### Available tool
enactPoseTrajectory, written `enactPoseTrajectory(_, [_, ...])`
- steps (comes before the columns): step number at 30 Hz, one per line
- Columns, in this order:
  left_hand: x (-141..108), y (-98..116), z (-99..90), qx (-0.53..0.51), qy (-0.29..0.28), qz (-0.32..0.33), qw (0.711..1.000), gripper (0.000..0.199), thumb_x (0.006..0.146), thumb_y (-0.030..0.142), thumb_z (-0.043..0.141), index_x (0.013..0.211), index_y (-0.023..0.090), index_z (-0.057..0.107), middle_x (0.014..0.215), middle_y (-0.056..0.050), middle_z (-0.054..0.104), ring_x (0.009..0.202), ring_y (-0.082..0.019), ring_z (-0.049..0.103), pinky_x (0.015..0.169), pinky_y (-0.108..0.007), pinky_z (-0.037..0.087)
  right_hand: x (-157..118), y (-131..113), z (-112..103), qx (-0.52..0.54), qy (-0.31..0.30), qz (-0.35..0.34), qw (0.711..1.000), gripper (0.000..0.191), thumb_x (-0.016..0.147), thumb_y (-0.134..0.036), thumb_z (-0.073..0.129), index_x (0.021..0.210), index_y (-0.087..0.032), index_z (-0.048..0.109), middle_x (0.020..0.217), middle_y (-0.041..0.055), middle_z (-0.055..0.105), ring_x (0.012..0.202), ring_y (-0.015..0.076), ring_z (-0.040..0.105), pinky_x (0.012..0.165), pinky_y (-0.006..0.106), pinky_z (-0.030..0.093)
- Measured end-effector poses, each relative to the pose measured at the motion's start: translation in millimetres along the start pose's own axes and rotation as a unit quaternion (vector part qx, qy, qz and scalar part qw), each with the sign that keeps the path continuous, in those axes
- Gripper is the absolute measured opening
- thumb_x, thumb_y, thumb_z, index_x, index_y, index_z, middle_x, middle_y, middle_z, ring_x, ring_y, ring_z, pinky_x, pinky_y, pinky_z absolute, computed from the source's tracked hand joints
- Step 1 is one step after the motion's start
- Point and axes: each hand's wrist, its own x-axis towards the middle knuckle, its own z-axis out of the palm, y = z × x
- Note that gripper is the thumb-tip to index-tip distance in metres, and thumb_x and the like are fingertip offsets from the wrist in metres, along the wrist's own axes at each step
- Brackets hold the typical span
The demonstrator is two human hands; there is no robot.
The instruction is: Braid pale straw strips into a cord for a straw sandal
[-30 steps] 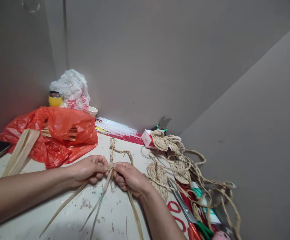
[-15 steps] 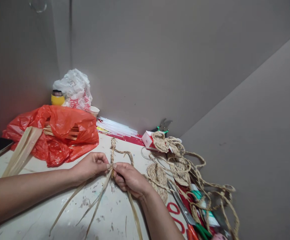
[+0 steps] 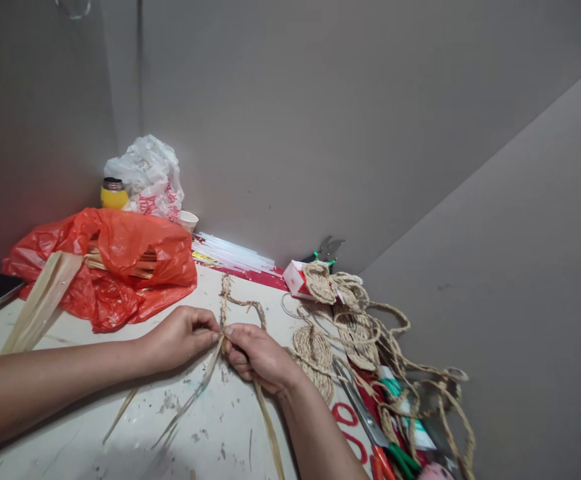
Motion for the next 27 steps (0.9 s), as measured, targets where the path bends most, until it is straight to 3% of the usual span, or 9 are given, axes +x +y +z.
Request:
enactPoseTrajectory(4, [1.5,-1.0,-0.9,0.069,0.010,0.020,0.997,0.016,0.072,0.019,0.048,0.072,0.015,0.064,0.066,0.000,0.062,0.064,-0.013,0.051,0.060,-0.021,0.036,-0.8,-1.3,2.4,-0.008,0.002,-0.003,1.000,0.034,0.080,-0.047,0.058,0.068,-0.018,0.043,0.044,-0.0114,0.027,0.037,0.0028,0.012,0.035,0.017,0.008])
enactPoseTrajectory(9, [2.3,3.9,-0.9,0.099,0.027,0.001,0.995,0.012,0.070,0.020,0.048,0.066,0.016,0.059,0.058,0.003,0.053,0.057,-0.011,0.044,0.054,-0.020,0.031,-2.3,-3.7,8.0,-0.034,0.021,-0.008,0.999,0.035,0.077,-0.048,0.059,0.068,-0.018,0.045,0.044,-0.0111,0.028,0.038,0.0030,0.013,0.035,0.018,0.007])
enactPoseTrajectory(15, [3.8,1.6,-2.7,0.085,0.018,-0.023,0.996,0.011,0.068,0.020,0.049,0.063,0.016,0.058,0.054,0.004,0.046,0.054,-0.010,0.039,0.050,-0.020,0.026,0.9,-1.7,15.0,-0.109,0.054,-0.025,0.992,0.033,0.080,-0.047,0.054,0.067,-0.017,0.049,0.043,-0.0102,0.032,0.035,0.0036,0.017,0.034,0.020,0.009])
enactPoseTrajectory(20, [5.7,2.3,-7.2,0.038,0.002,-0.063,0.997,0.008,0.065,0.018,0.049,0.060,0.015,0.055,0.051,0.006,0.040,0.049,-0.008,0.033,0.046,-0.020,0.023,6.6,2.4,24.5,-0.169,0.137,-0.055,0.974,0.032,0.079,-0.035,0.053,0.055,-0.018,0.041,0.042,-0.0092,0.030,0.036,0.0031,0.017,0.037,0.021,0.010])
enactPoseTrajectory(23, [6.9,2.7,-9.0,0.004,-0.004,-0.094,0.996,0.006,0.063,0.018,0.051,0.060,0.015,0.056,0.050,0.006,0.042,0.046,-0.007,0.033,0.044,-0.019,0.022,8.0,2.9,30.1,-0.166,0.171,-0.071,0.969,0.031,0.077,-0.030,0.053,0.052,-0.019,0.038,0.041,-0.0089,0.030,0.036,0.0034,0.018,0.039,0.022,0.010])
enactPoseTrajectory(27, [8.8,3.6,-8.6,-0.015,-0.020,-0.141,0.990,0.008,0.060,0.018,0.051,0.058,0.015,0.058,0.045,0.006,0.046,0.041,-0.007,0.033,0.043,-0.020,0.022,8.5,2.8,34.1,-0.133,0.177,-0.077,0.972,0.026,0.074,-0.032,0.053,0.053,-0.016,0.050,0.040,-0.0087,0.031,0.035,0.0036,0.019,0.039,0.022,0.010])
